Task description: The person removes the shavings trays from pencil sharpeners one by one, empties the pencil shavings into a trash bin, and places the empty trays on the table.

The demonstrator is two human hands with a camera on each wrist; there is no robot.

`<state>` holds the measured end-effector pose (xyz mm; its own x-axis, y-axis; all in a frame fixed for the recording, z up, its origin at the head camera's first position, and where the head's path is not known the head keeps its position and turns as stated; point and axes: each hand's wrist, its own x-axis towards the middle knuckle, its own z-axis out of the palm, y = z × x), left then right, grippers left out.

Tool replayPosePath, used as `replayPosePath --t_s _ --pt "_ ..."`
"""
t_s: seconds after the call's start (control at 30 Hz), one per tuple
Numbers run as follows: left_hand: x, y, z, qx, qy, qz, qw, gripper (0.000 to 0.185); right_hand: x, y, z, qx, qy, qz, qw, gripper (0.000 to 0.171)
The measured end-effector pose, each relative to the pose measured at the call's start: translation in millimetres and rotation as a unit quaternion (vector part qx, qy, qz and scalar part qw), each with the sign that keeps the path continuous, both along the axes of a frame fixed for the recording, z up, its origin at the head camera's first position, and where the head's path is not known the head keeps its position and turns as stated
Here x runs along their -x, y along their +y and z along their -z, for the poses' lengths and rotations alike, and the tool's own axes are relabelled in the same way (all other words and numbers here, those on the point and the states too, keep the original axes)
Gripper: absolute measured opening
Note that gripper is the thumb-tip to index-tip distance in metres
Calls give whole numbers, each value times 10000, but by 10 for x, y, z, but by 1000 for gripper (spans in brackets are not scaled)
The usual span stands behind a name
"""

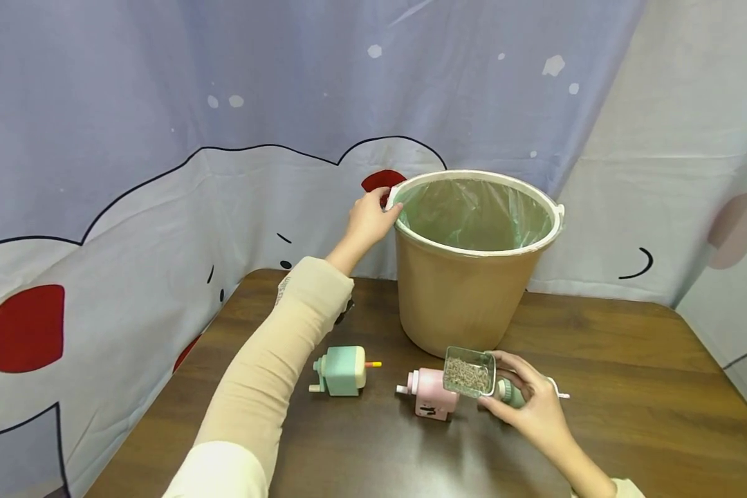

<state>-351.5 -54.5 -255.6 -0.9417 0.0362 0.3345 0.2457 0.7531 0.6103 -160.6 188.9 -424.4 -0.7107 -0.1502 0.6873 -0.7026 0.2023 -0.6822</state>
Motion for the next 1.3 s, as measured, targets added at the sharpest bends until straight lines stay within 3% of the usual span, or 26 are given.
replayPosePath --t_s 0.13,0.37,0.63,0.83,1.07,1.3 --pt "108 56 -64 257 -371 -309 9985 53 -2 -2 -17 -22 -6 32 10000 66" --pt "116 116 -34 308 -77 -618 9976 40 27 31 -123 -104 145 155 9997 66" --pt "111 137 -52 101 -217 -627 9977 43 93 70 -373 -269 122 169 9994 65" --pt "121 171 -38 159 -318 -682 9970 43 158 128 -678 -133 -349 -180 9991 57" --pt "146 194 -19 99 -353 -773 9963 43 325 215 -1151 482 -671 -923 9923 59" --pt "172 142 13 87 -290 -839 9960 42 574 250 -1693 492 -903 -712 9921 47"
